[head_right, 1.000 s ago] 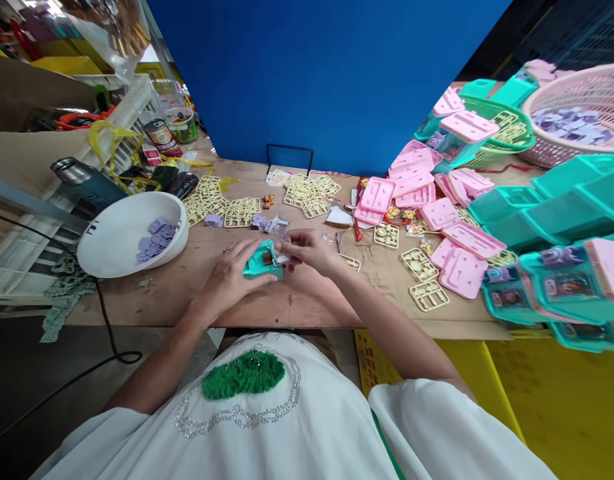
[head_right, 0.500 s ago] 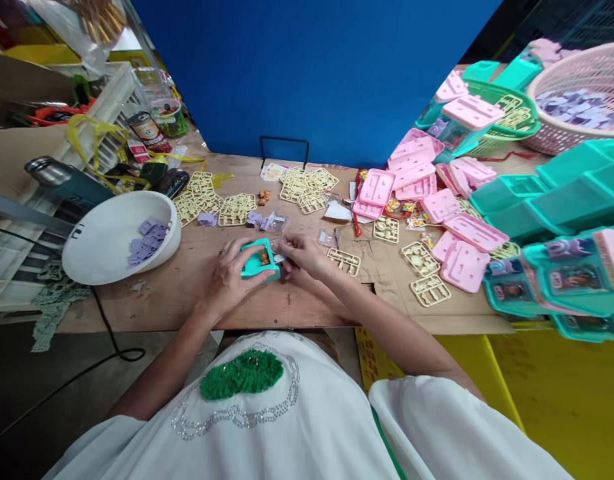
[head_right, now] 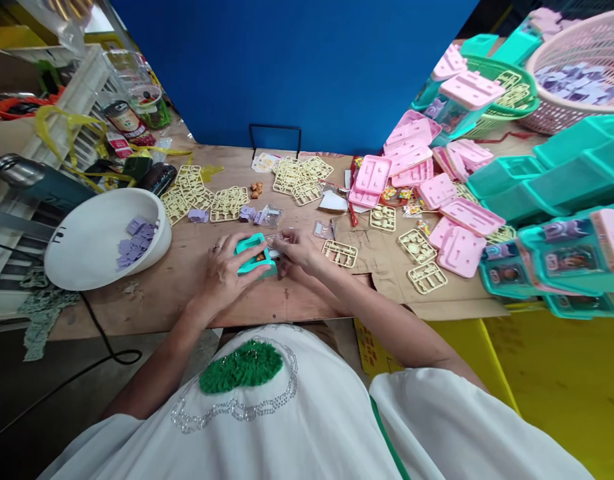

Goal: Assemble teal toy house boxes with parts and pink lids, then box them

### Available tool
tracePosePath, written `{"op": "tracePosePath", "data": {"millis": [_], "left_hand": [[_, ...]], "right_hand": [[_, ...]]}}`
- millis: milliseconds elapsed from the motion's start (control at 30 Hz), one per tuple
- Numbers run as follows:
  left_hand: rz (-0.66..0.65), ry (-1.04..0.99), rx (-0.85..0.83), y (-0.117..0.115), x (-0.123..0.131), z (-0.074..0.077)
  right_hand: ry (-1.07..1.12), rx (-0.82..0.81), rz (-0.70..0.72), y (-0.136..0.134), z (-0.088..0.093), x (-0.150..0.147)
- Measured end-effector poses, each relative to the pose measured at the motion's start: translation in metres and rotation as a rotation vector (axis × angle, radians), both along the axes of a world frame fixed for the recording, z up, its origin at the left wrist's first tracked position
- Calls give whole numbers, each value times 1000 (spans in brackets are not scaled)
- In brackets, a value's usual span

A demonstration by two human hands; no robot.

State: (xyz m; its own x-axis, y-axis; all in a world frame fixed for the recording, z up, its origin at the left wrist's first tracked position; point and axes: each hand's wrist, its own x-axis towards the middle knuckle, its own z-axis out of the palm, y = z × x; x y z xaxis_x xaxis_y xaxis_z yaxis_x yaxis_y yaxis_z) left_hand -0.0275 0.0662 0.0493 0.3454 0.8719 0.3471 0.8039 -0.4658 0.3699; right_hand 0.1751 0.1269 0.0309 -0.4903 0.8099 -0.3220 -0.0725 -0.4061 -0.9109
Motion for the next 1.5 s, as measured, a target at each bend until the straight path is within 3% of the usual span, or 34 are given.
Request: {"op": "tracePosePath", "data": {"millis": [167, 400, 600, 800, 1000, 1133, 1333, 1500], "left_hand": [[-7, 13, -5, 1, 0, 1], [22, -17, -16, -1, 2, 2], [0, 61, -1, -1, 1, 4], [4, 85, -2, 0, 1, 5], [7, 61, -24, 0, 2, 5], [12, 46, -42, 0, 2, 4], [11, 58, -39, 0, 1, 5], [22, 46, -26, 0, 1, 3]], "right_hand": [[34, -60, 233, 13, 10, 8], [-294, 82, 79, 18, 28, 2], [-433, 143, 27, 14, 36, 0], [-230, -140, 332, 19, 43, 11], [-246, -196, 285, 22, 34, 12], [-109, -286, 300, 15, 29, 9], [-191, -68, 134, 9, 23, 5], [65, -257, 269, 10, 5, 11]]}}
